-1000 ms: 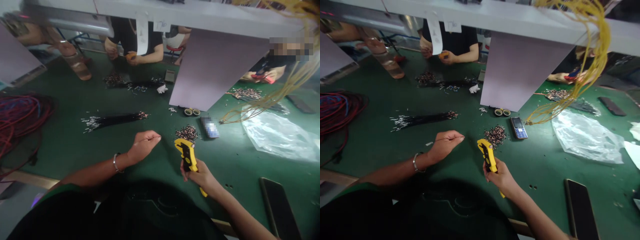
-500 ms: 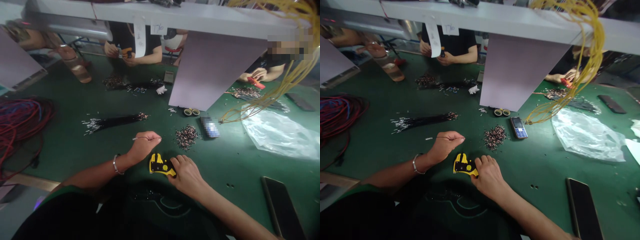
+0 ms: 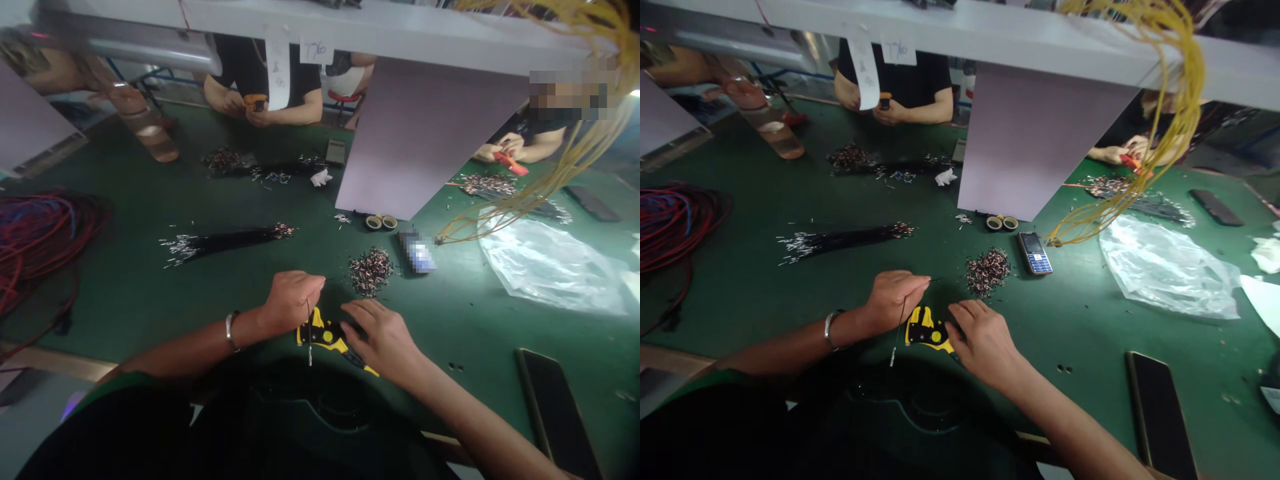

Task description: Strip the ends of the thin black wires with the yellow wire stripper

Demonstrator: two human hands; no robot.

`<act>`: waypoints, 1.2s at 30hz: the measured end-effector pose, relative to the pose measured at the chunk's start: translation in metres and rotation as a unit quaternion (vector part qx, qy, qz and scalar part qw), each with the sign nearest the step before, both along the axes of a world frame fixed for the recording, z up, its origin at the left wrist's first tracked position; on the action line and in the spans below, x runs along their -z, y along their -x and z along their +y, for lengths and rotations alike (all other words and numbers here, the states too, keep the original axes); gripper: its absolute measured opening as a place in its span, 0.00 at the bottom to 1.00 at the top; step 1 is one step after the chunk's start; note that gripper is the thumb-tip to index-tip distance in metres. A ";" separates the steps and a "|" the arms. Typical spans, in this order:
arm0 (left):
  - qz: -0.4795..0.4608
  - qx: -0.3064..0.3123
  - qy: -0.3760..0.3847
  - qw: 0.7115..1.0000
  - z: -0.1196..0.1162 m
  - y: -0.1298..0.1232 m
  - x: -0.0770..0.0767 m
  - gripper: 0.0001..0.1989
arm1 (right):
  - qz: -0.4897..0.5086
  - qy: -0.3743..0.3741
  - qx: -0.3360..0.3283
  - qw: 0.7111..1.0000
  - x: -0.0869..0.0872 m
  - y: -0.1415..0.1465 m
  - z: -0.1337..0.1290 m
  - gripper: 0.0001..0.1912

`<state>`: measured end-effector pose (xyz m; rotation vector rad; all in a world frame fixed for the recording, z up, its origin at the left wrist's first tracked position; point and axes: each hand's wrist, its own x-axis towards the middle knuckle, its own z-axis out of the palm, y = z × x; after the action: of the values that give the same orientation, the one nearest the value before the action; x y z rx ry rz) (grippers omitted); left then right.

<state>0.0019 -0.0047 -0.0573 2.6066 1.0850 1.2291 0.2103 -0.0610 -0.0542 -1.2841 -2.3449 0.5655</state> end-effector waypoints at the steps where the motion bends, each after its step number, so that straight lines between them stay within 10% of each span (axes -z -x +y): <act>1: 0.010 0.004 -0.011 1.000 -0.001 0.000 0.000 0.12 | 0.026 -0.027 0.015 0.999 -0.002 0.000 0.003 0.15; 14: 0.075 0.024 -0.015 0.997 -0.008 -0.003 0.000 0.14 | 0.035 -0.201 -0.012 0.979 -0.009 0.016 0.035 0.12; 36: 0.020 0.084 0.108 0.990 -0.021 -0.011 0.003 0.13 | 0.055 -0.267 0.057 0.961 0.020 0.020 0.040 0.10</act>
<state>0.0130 -0.0256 -0.0607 2.5075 0.9251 0.9708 0.1907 -0.0212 -0.0739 -1.0857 -2.1080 -0.0399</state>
